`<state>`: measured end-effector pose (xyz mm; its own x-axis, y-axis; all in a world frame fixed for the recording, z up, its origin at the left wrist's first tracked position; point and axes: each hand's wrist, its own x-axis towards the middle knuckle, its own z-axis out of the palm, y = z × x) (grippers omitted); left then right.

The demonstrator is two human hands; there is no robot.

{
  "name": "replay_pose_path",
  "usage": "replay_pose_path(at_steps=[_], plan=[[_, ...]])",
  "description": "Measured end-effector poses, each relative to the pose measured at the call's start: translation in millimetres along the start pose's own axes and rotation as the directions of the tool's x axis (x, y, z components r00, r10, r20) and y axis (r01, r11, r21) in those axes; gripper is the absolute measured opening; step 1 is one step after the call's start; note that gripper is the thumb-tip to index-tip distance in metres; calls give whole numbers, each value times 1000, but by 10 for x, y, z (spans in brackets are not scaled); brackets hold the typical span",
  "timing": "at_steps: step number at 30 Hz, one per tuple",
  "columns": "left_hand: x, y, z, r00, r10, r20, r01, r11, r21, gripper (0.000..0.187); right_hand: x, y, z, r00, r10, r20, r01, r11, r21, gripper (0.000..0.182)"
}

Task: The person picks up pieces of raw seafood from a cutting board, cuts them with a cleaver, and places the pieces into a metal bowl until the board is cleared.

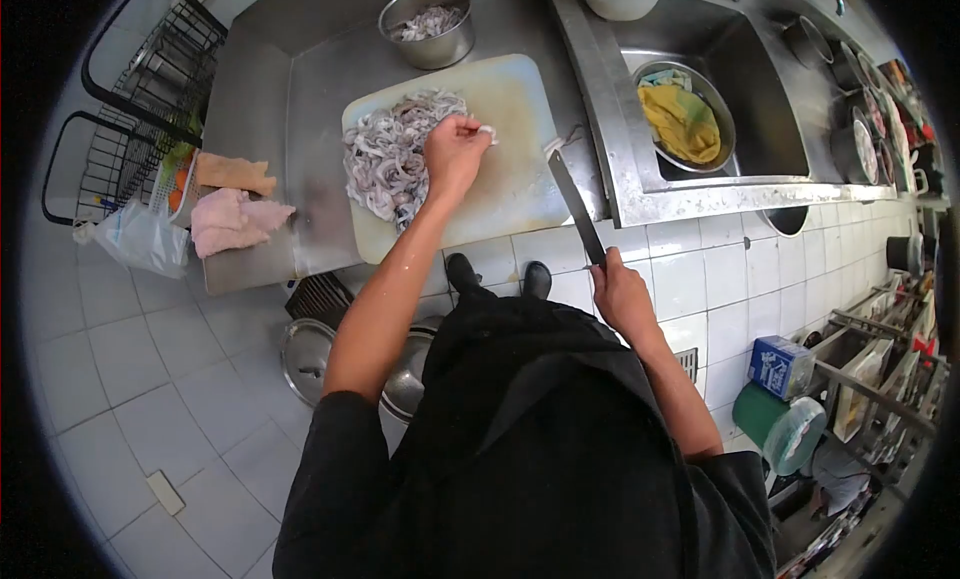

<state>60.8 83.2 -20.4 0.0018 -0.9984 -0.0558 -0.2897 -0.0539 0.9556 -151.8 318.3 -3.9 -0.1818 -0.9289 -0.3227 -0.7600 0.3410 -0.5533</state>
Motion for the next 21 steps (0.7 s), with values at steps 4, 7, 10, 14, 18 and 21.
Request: replay_pose_path(at_steps=[4, 7, 10, 14, 18, 21], plan=[[-109, 17, 159, 970, 202, 134, -227, 951, 210, 18, -21, 37, 44, 1000, 18, -9, -18, 1000, 17, 24], [-358, -400, 228, 889, 298, 348, -391, 889, 238, 22, -49, 6, 17, 999, 25, -24, -25, 1000, -5, 19], [-557, -628, 211, 870, 419, 260, -482, 834, 268, 23, -100, 20, -45, 999, -13, -33, 14, 999, 35, 19], [-656, -687, 162, 916, 339, 215, -391, 874, 288, 23, -158, -66, -99, 998, -52, -39, 55, 995, 87, 20], [-657, -724, 223, 905, 384, 182, -423, 854, 304, 22, -133, -254, -116, 996, -92, 4, 91, 991, 103, 20], [-665, -753, 291, 881, 442, 169, -473, 816, 333, 19, -91, -319, -105, 996, -76, 38, 72, 993, 89, 20]])
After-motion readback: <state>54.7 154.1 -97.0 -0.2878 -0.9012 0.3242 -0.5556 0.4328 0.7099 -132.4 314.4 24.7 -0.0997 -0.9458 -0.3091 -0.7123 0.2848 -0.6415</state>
